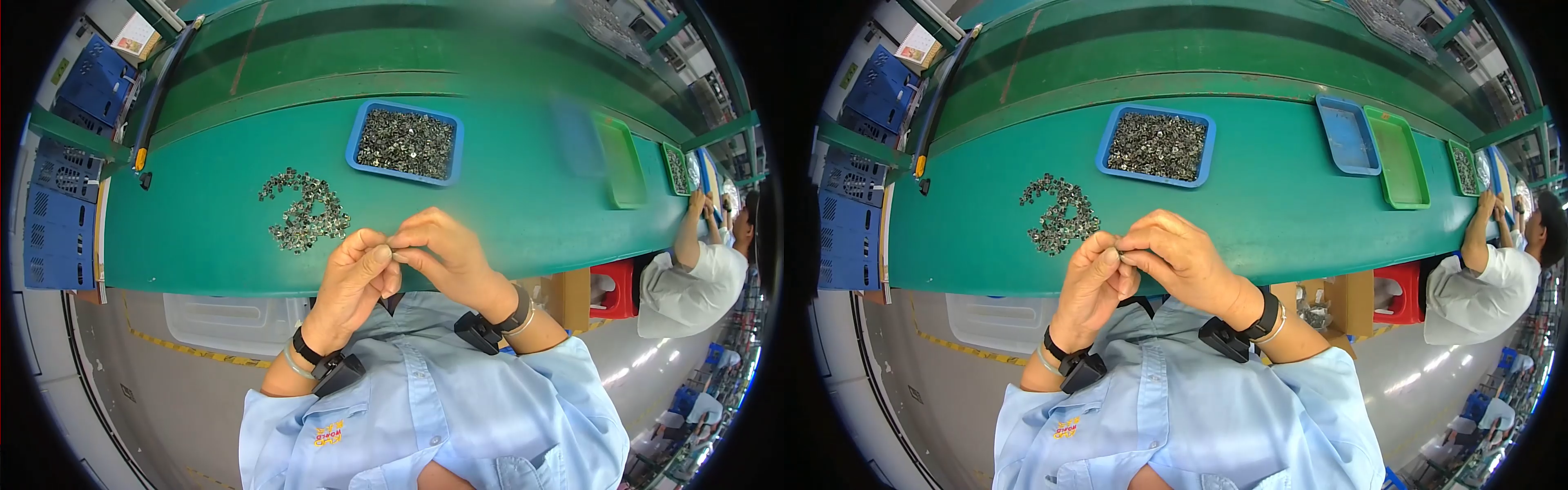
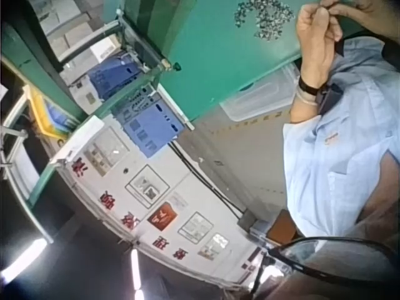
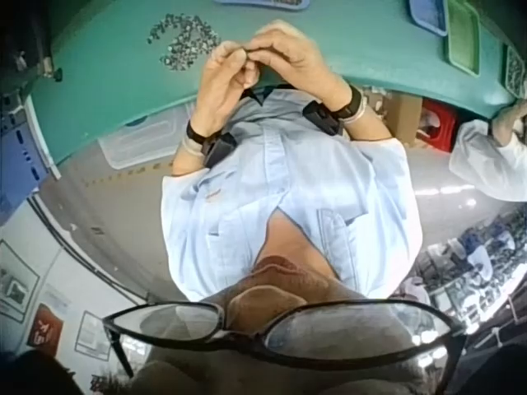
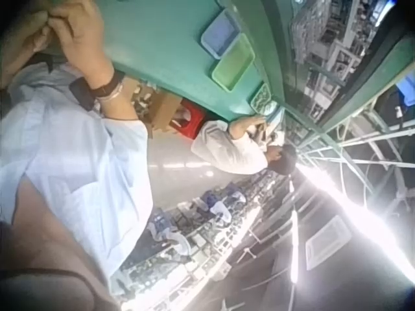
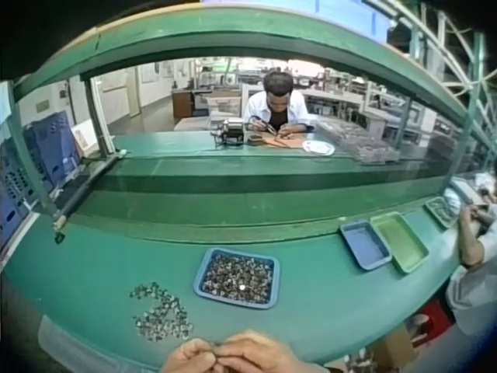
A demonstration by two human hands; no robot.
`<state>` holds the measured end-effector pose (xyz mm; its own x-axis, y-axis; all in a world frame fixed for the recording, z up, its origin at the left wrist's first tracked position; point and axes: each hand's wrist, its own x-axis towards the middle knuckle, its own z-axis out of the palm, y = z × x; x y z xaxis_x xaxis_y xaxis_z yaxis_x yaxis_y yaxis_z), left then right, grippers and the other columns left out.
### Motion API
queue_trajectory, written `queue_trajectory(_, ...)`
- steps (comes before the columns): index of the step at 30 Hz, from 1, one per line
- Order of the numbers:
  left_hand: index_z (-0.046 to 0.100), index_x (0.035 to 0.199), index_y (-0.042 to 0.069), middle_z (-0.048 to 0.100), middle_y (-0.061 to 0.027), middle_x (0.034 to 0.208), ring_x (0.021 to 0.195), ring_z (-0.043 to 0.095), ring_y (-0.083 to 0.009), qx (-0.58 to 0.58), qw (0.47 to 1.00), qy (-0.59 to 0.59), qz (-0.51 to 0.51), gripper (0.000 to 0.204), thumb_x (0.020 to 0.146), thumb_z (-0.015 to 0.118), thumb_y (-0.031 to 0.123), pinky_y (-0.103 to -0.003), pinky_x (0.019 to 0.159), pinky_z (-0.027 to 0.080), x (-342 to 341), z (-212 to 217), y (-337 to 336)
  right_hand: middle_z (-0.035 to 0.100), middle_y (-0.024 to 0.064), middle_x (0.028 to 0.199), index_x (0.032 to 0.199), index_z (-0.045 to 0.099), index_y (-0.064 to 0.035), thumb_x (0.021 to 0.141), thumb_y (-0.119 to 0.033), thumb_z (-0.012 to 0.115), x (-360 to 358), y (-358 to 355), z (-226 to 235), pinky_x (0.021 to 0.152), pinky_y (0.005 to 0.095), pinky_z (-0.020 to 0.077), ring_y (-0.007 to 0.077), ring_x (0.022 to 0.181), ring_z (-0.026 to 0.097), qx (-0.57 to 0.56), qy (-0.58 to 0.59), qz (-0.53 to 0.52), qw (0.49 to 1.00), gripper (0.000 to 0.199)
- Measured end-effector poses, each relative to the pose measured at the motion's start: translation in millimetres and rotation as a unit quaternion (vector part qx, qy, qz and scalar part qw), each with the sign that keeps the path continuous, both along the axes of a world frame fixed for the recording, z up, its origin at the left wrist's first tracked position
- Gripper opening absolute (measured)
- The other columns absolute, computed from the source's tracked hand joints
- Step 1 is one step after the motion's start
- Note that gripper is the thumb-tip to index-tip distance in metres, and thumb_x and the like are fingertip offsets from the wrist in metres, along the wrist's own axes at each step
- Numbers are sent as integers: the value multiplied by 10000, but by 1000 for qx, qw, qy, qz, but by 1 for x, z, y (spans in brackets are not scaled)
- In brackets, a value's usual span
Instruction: Sort small electronic components from a pile on a workbench into a plastic tray.
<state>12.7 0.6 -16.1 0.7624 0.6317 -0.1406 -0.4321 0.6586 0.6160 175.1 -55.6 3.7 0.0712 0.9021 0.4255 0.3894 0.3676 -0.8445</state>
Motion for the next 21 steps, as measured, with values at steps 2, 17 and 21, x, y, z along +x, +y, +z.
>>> queue_trajectory(2,543,919,52,592,-54,722,572,534,-136,12,999,38,-13,150,910,595,192,-246,500,409,-2,1,1,614,44,899,911,644,-89,776,-54,684,4,1,-1,700,317,482,210,834,589,28,-54,4,998,146)
queue_trajectory(17,540,920,45,609,-74,748,555,524,-134,-33,998,-40,-20,162,905,600,194,-258,475,382,-6,6,-2,634,63,855,888,648,-72,784,-32,671,-4,-1,5,651,299,486,195,782,606,28,24,18,999,114)
queue_trajectory(21,533,904,50,613,-74,766,561,530,-132,-18,999,-33,-20,157,899,610,187,-257,470,382,-6,8,-1,632,62,830,885,646,-74,778,-35,680,-5,1,5,622,299,490,195,752,611,35,10,20,999,118)
